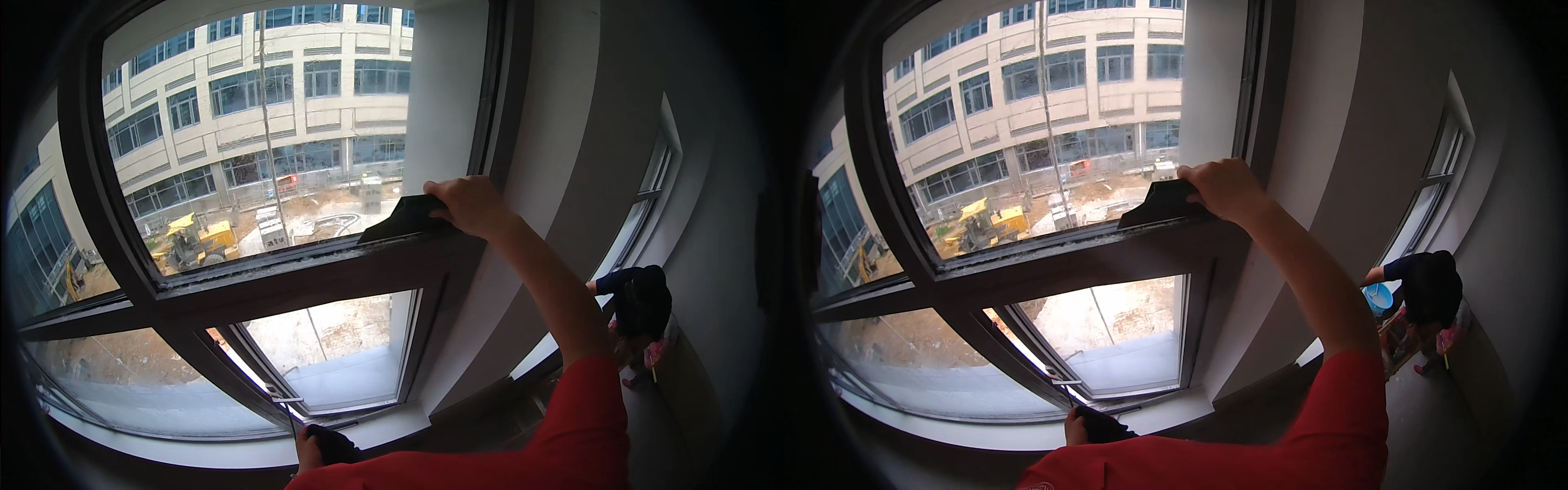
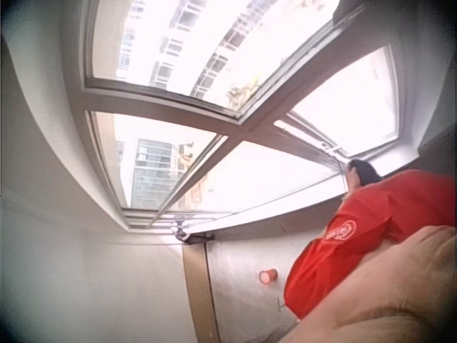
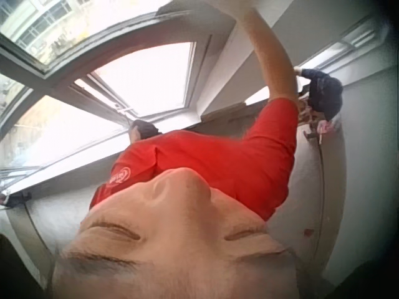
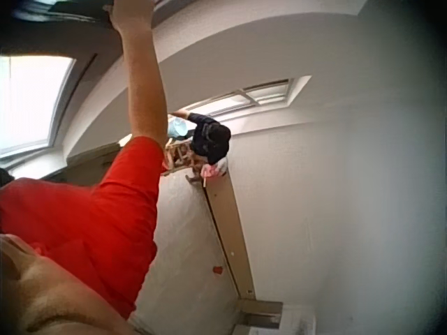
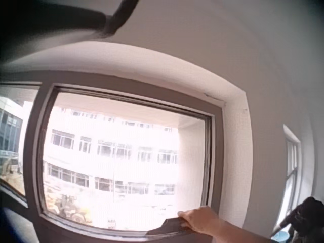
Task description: The person cleans a large window using a long-handled squeegee, a green scrubber, and a black cloth. They wipe the glass and the window frame, then use a squeegee to remove water. Another person is visible in the background cleaning a different window.
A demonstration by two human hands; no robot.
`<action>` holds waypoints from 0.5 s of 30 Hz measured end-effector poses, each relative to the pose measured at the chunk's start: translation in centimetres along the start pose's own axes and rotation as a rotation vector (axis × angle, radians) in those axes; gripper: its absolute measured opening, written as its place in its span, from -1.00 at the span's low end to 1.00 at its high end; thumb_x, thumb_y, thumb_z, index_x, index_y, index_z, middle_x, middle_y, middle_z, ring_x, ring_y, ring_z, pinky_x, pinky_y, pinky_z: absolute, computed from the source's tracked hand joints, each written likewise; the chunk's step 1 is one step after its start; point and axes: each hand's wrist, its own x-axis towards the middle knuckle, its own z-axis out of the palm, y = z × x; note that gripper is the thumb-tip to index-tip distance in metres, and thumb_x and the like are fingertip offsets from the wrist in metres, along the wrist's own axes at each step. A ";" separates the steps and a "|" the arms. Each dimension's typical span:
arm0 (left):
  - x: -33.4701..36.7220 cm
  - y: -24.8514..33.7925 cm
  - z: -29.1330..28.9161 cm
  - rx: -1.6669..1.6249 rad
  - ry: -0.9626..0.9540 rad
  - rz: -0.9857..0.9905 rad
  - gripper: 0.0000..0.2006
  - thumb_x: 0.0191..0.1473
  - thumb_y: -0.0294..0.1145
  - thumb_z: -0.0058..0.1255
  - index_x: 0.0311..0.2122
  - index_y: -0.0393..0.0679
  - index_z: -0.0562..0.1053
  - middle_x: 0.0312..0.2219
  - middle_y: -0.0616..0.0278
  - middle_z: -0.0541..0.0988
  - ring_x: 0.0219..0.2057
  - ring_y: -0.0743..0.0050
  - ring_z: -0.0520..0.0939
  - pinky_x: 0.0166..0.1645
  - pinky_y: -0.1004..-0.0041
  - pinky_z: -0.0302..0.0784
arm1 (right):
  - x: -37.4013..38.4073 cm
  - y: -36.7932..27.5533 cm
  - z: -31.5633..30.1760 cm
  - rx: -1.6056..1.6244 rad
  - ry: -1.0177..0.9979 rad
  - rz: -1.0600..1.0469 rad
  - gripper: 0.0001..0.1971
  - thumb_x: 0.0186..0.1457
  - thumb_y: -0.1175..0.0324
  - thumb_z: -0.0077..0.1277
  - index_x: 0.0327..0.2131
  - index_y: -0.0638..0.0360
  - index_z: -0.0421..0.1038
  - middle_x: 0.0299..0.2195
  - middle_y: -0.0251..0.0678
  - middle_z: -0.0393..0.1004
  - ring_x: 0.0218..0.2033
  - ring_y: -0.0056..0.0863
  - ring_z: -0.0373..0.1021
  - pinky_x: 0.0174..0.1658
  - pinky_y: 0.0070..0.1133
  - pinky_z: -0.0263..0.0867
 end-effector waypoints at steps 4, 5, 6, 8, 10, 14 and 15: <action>0.7 -0.6 -0.3 0.181 -0.040 0.085 -0.61 -0.15 -0.66 -0.23 -0.13 -0.26 0.43 -0.35 0.21 0.54 -0.34 0.41 0.56 -0.17 0.48 0.48 | -0.4 2.2 -2.7 0.095 0.074 0.183 -0.71 0.04 0.15 0.09 -0.21 0.01 0.35 -0.49 -0.31 0.52 -0.42 -0.29 0.51 -0.34 -0.38 0.41; -0.1 0.6 0.2 0.185 -0.063 0.067 -0.61 -0.15 -0.66 -0.23 -0.13 -0.27 0.43 -0.34 0.21 0.54 -0.33 0.40 0.56 -0.16 0.47 0.48 | -0.6 1.3 -2.4 0.076 0.099 0.190 -0.73 0.04 0.16 0.09 -0.23 0.03 0.36 -0.51 -0.32 0.51 -0.45 -0.31 0.50 -0.36 -0.39 0.40; -0.8 1.6 1.3 0.175 -0.088 0.055 -0.61 -0.14 -0.65 -0.23 -0.13 -0.27 0.43 -0.34 0.21 0.55 -0.32 0.40 0.56 -0.16 0.47 0.48 | -0.8 0.9 -2.1 0.067 0.121 0.133 -0.74 0.04 0.16 0.09 -0.24 0.03 0.36 -0.52 -0.32 0.50 -0.45 -0.32 0.50 -0.37 -0.39 0.39; -1.9 1.9 1.7 0.188 -0.078 0.039 -0.64 -0.15 -0.64 -0.21 -0.17 -0.27 0.45 -0.37 0.23 0.54 -0.34 0.41 0.55 -0.19 0.48 0.48 | -0.7 -0.7 -0.6 0.074 0.176 0.008 -0.74 0.04 0.16 0.09 -0.25 0.02 0.37 -0.53 -0.33 0.49 -0.46 -0.35 0.50 -0.40 -0.40 0.39; -0.6 1.2 1.2 0.302 -0.068 0.093 -0.65 -0.16 -0.65 -0.20 -0.19 -0.26 0.46 -0.39 0.23 0.54 -0.36 0.41 0.55 -0.21 0.47 0.49 | -1.0 -4.5 -2.3 0.186 0.314 0.051 -0.66 0.00 0.28 0.14 -0.10 -0.08 0.39 -0.44 -0.38 0.54 -0.46 -0.43 0.50 -0.39 -0.45 0.41; -2.3 2.5 3.1 0.158 -0.060 0.025 -0.64 -0.20 -0.66 -0.19 -0.20 -0.26 0.46 -0.39 0.21 0.55 -0.37 0.44 0.55 -0.21 0.46 0.49 | 1.0 -17.0 2.1 0.246 0.628 0.040 -0.48 -0.04 0.49 -0.02 0.09 0.06 0.27 0.15 -0.31 0.24 0.08 -0.21 0.24 0.09 -0.32 0.24; -1.7 1.5 3.2 0.175 -0.116 0.020 -0.64 -0.20 -0.66 -0.20 -0.20 -0.27 0.45 -0.38 0.21 0.55 -0.35 0.47 0.56 -0.20 0.47 0.49 | 1.5 -19.8 4.2 0.284 0.662 0.017 -0.45 -0.04 0.48 -0.01 0.11 0.07 0.25 0.19 -0.29 0.17 0.12 -0.16 0.19 0.12 -0.28 0.19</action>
